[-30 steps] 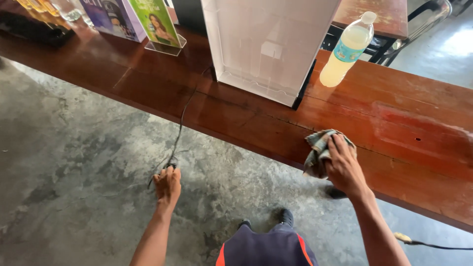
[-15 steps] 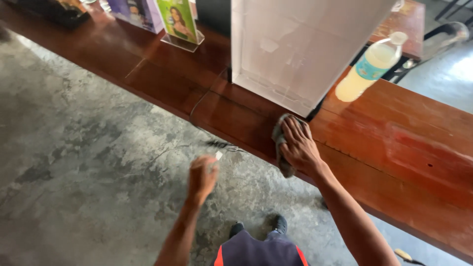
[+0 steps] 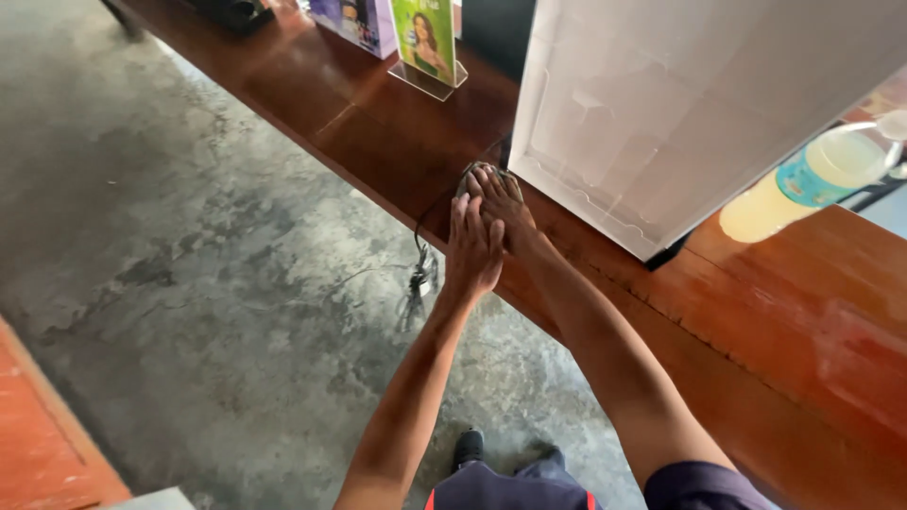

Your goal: Wiping down a wooden counter and a white display case using a cloth.

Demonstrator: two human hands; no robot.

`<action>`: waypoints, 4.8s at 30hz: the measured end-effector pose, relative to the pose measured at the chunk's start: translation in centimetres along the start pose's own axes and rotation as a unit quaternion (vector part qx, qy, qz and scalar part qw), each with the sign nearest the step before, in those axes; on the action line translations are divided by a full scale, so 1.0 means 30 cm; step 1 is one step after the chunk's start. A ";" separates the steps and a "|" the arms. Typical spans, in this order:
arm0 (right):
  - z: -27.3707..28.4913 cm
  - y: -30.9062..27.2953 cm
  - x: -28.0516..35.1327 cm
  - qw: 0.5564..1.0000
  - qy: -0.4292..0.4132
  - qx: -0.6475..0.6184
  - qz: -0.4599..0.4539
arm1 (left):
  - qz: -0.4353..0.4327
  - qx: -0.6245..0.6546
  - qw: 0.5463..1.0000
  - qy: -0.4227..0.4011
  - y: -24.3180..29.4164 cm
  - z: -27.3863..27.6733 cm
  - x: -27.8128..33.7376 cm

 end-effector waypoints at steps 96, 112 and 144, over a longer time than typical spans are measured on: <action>0.405 0.373 1.694 0.890 0.023 0.042 -0.453 | -0.329 -0.134 0.821 -0.447 0.855 -0.869 0.660; 0.574 -0.231 1.512 0.899 0.289 0.070 -0.322 | -0.338 0.150 0.905 -0.209 0.605 -0.275 0.667; 0.500 0.063 1.176 0.487 0.493 -0.681 -0.236 | -0.289 0.385 0.841 -0.248 0.918 -0.088 0.265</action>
Point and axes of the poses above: each hand's wrist, its own x-axis away from the middle knuckle, its own z-axis out of the back of the hand, y = z × x, the point moved 8 cm from there along -x, towards the middle knuckle, and after that the axes turned 2 degrees about x, right-handed, at the moved point
